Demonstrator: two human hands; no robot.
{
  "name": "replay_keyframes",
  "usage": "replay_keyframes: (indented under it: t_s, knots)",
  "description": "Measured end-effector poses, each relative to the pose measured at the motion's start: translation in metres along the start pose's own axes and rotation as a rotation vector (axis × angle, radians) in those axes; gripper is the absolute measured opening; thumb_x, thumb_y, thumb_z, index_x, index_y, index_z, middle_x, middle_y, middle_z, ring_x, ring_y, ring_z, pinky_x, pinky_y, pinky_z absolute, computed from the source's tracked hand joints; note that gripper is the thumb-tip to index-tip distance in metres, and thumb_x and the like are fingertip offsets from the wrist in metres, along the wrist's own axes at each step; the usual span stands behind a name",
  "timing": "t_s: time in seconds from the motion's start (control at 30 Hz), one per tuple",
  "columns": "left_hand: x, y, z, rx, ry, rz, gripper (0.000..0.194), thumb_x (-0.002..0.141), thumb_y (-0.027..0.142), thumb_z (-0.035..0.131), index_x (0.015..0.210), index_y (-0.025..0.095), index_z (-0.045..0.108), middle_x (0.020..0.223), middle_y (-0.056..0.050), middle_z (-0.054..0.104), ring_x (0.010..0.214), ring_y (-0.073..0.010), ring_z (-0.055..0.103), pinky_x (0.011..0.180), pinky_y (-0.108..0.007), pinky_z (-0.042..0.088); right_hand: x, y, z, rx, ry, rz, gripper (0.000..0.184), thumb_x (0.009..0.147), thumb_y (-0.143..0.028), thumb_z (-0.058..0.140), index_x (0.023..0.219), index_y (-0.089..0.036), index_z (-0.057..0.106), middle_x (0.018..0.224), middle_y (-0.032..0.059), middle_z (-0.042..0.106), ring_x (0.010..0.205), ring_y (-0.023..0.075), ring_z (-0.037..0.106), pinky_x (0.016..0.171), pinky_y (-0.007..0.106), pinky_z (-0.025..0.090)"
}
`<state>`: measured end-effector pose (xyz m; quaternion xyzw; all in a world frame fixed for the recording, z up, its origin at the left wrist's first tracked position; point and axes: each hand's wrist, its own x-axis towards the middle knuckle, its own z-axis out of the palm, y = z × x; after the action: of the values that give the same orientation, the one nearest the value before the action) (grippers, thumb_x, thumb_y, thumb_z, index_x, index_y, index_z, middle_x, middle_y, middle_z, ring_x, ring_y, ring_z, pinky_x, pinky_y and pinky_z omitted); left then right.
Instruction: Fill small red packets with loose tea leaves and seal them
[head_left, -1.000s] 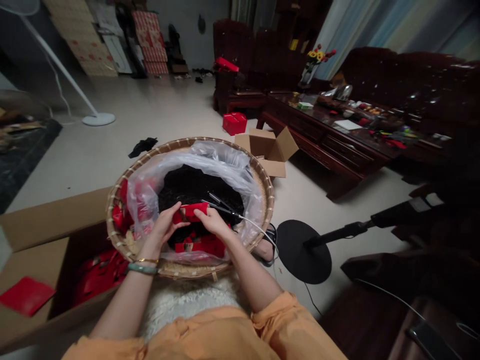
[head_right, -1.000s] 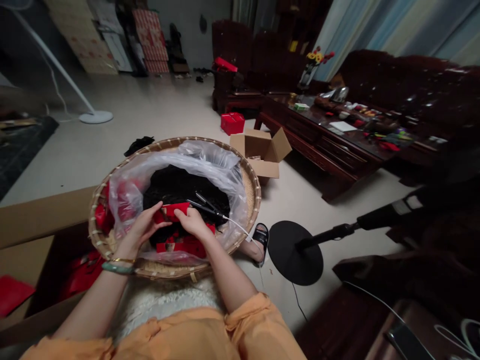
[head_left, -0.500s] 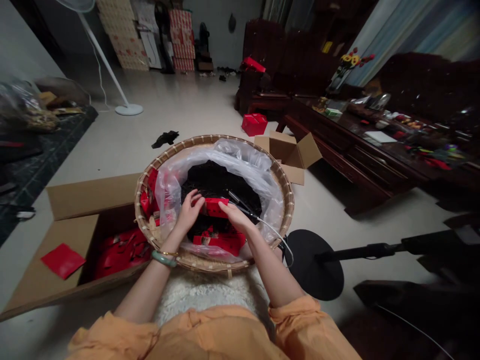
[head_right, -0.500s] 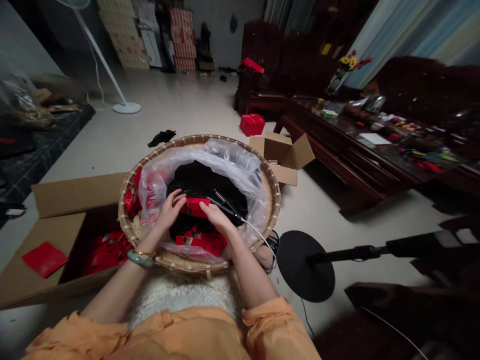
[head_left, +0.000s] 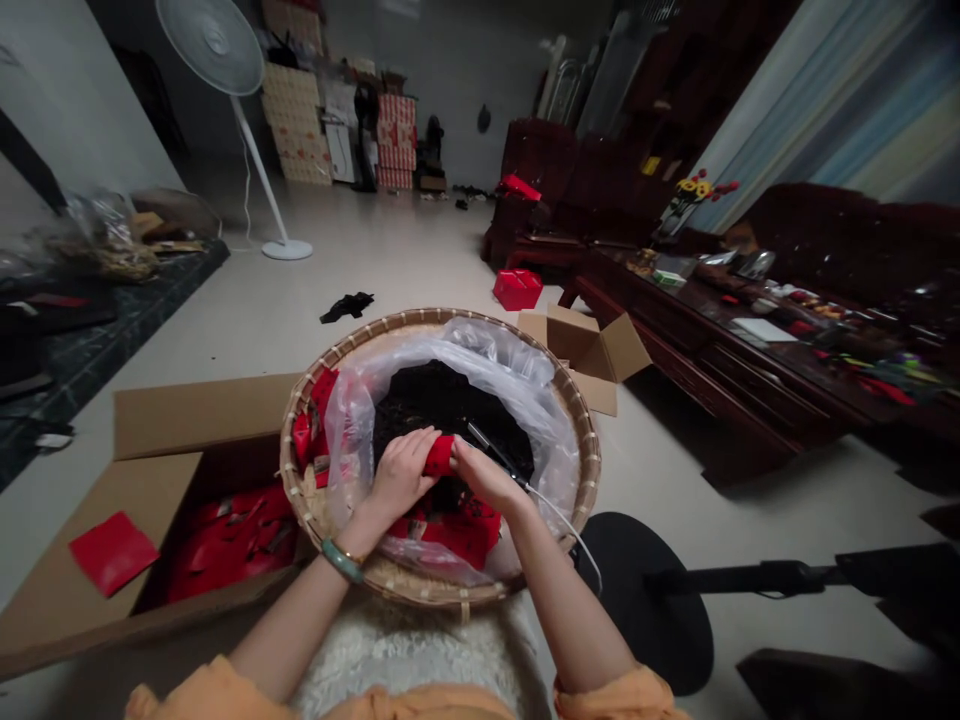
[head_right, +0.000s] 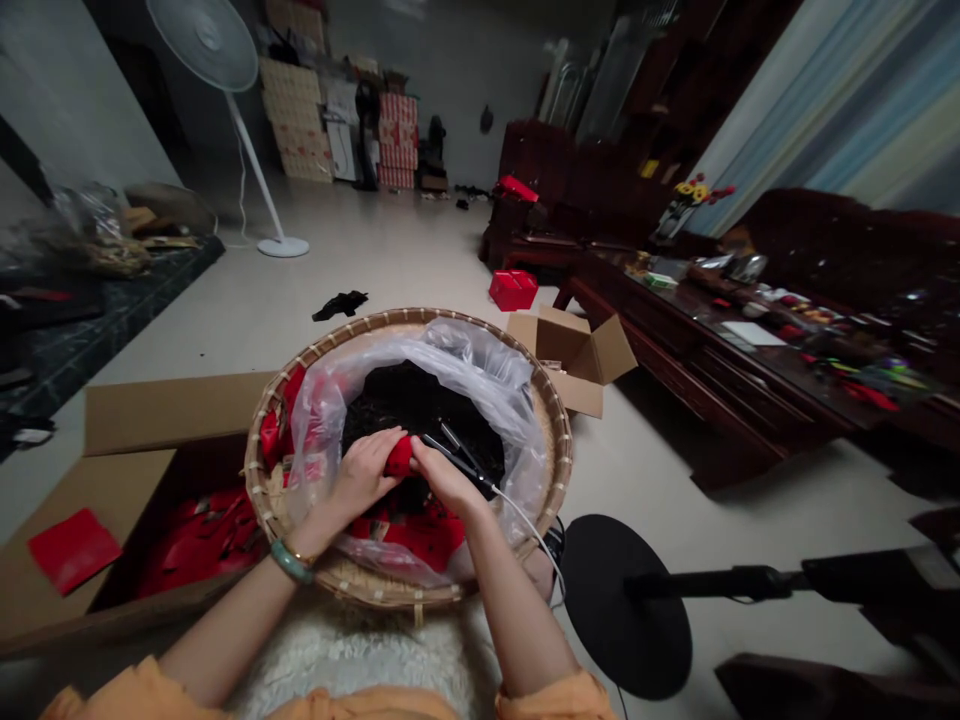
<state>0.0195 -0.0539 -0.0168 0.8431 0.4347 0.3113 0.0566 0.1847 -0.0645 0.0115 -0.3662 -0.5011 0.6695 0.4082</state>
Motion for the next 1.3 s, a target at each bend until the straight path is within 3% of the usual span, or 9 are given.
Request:
replay_keyframes:
  t_s: [0.1,0.17,0.3,0.53,0.6,0.73,0.93,1.07,1.3]
  knots:
    - [0.001,-0.007,-0.006,-0.094,0.116,-0.083,0.045,0.075,0.021,0.059,0.119,0.018,0.051,0.12,-0.012,0.057,0.111,-0.025,0.053,0.095,-0.042,0.042,-0.011,-0.008,-0.017,-0.224,0.225,-0.029,0.06,0.087,-0.06,0.029,0.118,-0.016,0.055,0.099,0.0117,0.068,0.101,0.0246,0.059,0.093,0.044,0.039]
    - [0.002,-0.01,-0.011,-0.144,0.172,-0.158,0.04,0.076,0.026,0.059,0.115,0.019,0.054,0.116,-0.011,0.056,0.108,-0.0242,0.054,0.094,-0.041,0.044,-0.016,-0.005,-0.032,-0.621,0.44,-0.093,0.049,0.083,-0.052,0.046,0.118,-0.019,0.056,0.111,0.0119,0.063,0.106,0.0266,0.055,0.095,0.042,0.037]
    - [0.004,-0.013,-0.017,-0.206,0.182,-0.259,0.043,0.071,0.03,0.065,0.112,0.022,0.055,0.107,-0.008,0.052,0.099,-0.0228,0.056,0.088,-0.039,0.047,-0.019,0.018,-0.058,-1.247,0.463,-0.004,0.059,0.072,-0.027,0.062,0.128,-0.017,0.046,0.113,0.0133,0.059,0.105,0.0287,0.051,0.091,0.04,0.039]
    - [0.006,-0.022,-0.013,-0.225,0.149,-0.319,0.05,0.07,0.032,0.066,0.117,0.023,0.051,0.102,-0.006,0.05,0.095,-0.0218,0.056,0.086,-0.037,0.047,-0.015,0.02,-0.084,-1.455,0.641,-0.03,0.049,0.08,-0.019,0.046,0.128,-0.01,0.044,0.114,0.0181,0.055,0.104,0.0298,0.05,0.088,0.044,0.041]
    - [0.005,-0.024,-0.011,-0.216,0.155,-0.338,0.05,0.07,0.032,0.067,0.117,0.023,0.051,0.101,-0.005,0.05,0.095,-0.0218,0.056,0.086,-0.036,0.047,-0.008,0.019,-0.077,-1.43,0.591,-0.107,0.047,0.082,-0.018,0.043,0.128,-0.01,0.044,0.12,0.0186,0.053,0.11,0.0291,0.048,0.092,0.045,0.039]
    - [0.004,-0.025,-0.008,-0.196,0.151,-0.358,0.051,0.071,0.034,0.067,0.117,0.022,0.05,0.101,-0.006,0.051,0.096,-0.0219,0.055,0.085,-0.036,0.047,0.037,0.023,-0.05,-1.248,0.274,-0.264,0.048,0.086,-0.02,0.038,0.134,-0.014,0.037,0.133,0.0143,0.045,0.123,0.0215,0.04,0.104,0.039,0.033]
    - [0.005,-0.024,-0.01,-0.176,0.188,-0.332,0.05,0.071,0.036,0.066,0.116,0.022,0.05,0.101,-0.007,0.053,0.096,-0.0235,0.055,0.085,-0.039,0.047,0.114,0.018,-0.029,-1.244,0.07,0.062,0.06,0.085,-0.034,0.044,0.139,-0.012,0.029,0.143,0.0189,0.03,0.131,0.0337,0.026,0.102,0.052,0.027]
    - [0.005,-0.027,-0.01,-0.187,0.195,-0.313,0.051,0.071,0.035,0.066,0.118,0.023,0.048,0.102,-0.007,0.053,0.097,-0.0241,0.055,0.085,-0.04,0.047,0.106,0.015,-0.034,-1.334,0.002,0.076,0.052,0.082,-0.035,0.048,0.131,-0.021,0.042,0.133,0.0149,0.044,0.122,0.0327,0.039,0.095,0.05,0.034]
    - [0.01,-0.023,-0.008,-0.198,0.18,-0.302,0.051,0.07,0.034,0.066,0.117,0.022,0.05,0.102,-0.007,0.054,0.097,-0.0241,0.055,0.085,-0.039,0.047,0.095,0.014,-0.047,-1.301,0.03,0.129,0.059,0.067,-0.029,0.063,0.123,-0.016,0.051,0.128,0.0159,0.05,0.114,0.0292,0.048,0.09,0.037,0.04]
